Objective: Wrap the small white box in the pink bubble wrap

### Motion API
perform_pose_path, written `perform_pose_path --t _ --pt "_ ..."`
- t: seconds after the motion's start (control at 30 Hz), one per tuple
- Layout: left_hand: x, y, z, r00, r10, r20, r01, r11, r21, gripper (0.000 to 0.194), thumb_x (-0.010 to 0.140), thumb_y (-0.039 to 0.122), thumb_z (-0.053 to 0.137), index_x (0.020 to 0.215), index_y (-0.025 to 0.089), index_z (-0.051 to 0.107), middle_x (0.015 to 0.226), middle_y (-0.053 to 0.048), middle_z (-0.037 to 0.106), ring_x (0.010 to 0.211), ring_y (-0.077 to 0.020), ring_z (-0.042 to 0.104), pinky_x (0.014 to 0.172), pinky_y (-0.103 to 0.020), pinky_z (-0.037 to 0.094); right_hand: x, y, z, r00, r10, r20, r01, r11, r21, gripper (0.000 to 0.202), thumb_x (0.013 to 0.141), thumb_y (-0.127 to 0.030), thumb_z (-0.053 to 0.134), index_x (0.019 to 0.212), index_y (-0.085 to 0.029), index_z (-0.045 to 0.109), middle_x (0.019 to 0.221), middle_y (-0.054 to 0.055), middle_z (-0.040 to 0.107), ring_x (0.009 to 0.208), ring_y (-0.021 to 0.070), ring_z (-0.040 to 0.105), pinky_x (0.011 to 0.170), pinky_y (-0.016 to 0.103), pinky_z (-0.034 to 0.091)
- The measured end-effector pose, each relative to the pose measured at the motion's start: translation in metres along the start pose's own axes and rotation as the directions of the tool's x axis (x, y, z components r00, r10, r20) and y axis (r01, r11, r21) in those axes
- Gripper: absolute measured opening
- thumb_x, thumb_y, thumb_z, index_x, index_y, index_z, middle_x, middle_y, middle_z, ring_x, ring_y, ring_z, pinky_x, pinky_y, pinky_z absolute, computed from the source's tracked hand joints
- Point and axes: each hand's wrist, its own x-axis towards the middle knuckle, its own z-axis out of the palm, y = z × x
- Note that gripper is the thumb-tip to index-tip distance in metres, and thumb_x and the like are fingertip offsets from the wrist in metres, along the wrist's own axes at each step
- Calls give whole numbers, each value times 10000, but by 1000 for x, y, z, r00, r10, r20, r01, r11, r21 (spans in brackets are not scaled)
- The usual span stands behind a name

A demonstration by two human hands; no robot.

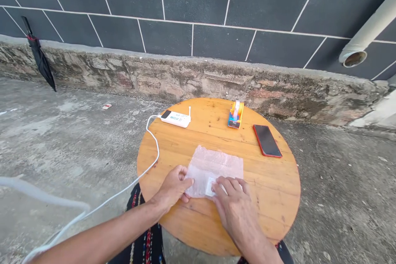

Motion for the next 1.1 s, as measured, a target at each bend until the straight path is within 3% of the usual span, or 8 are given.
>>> perform_pose_path --t 0.13,0.2,0.3,0.43,0.87,1.0,1.1 --pt "-6 -3 1 999 -21 -39 20 1000 -20 641 707 344 691 1242 166 386 675 49 581 435 -88 565 363 -176 451 1 1 1 1000 -8 -13 8 1000 12 215 797 -98 597 971 -223 618 1039 30 662 948 237 577 904 426 324" --pt "-8 -3 -1 999 -34 -17 34 999 -8 592 694 341 696 1195 142 450 676 31 593 429 -87 550 341 -171 424 1 2 1 1000 -12 -14 12 1000 14 215 800 -101 597 975 -223 622 1042 31 666 955 243 576 903 427 322" --pt "-8 0 -4 998 -48 44 47 999 25 331 670 312 693 908 100 599 586 17 585 380 -75 490 304 -164 366 1 2 2 1000 -22 -15 22 1000 16 216 804 -100 590 979 -221 627 1054 38 668 962 248 576 906 426 321" --pt "-6 4 -4 997 -24 77 21 999 38 170 666 268 658 705 111 607 526 18 559 400 -83 494 306 -154 341 1 2 1 999 -27 -26 27 999 24 201 813 -105 578 963 -225 634 1053 43 672 943 241 579 903 421 326" --pt "2 -3 26 990 108 87 -95 986 -137 219 696 363 590 682 170 487 512 16 565 411 -102 520 326 -165 367 7 -1 -6 998 -33 53 36 998 -45 230 785 -93 615 964 -236 627 1039 24 669 912 227 591 901 417 321" --pt "3 -5 22 991 89 95 -77 989 -129 259 705 405 560 775 161 507 556 17 574 417 -91 497 341 -173 394 8 -1 -4 997 -37 74 41 997 -58 221 797 -108 616 975 -239 611 1034 17 670 925 220 594 915 418 307" --pt "4 -5 14 983 58 172 -48 997 -64 325 706 432 568 854 143 547 583 14 587 393 -88 468 330 -190 393 9 -1 -4 995 -53 85 60 995 -82 228 786 -102 629 968 -237 605 1027 15 672 923 220 599 916 419 300"
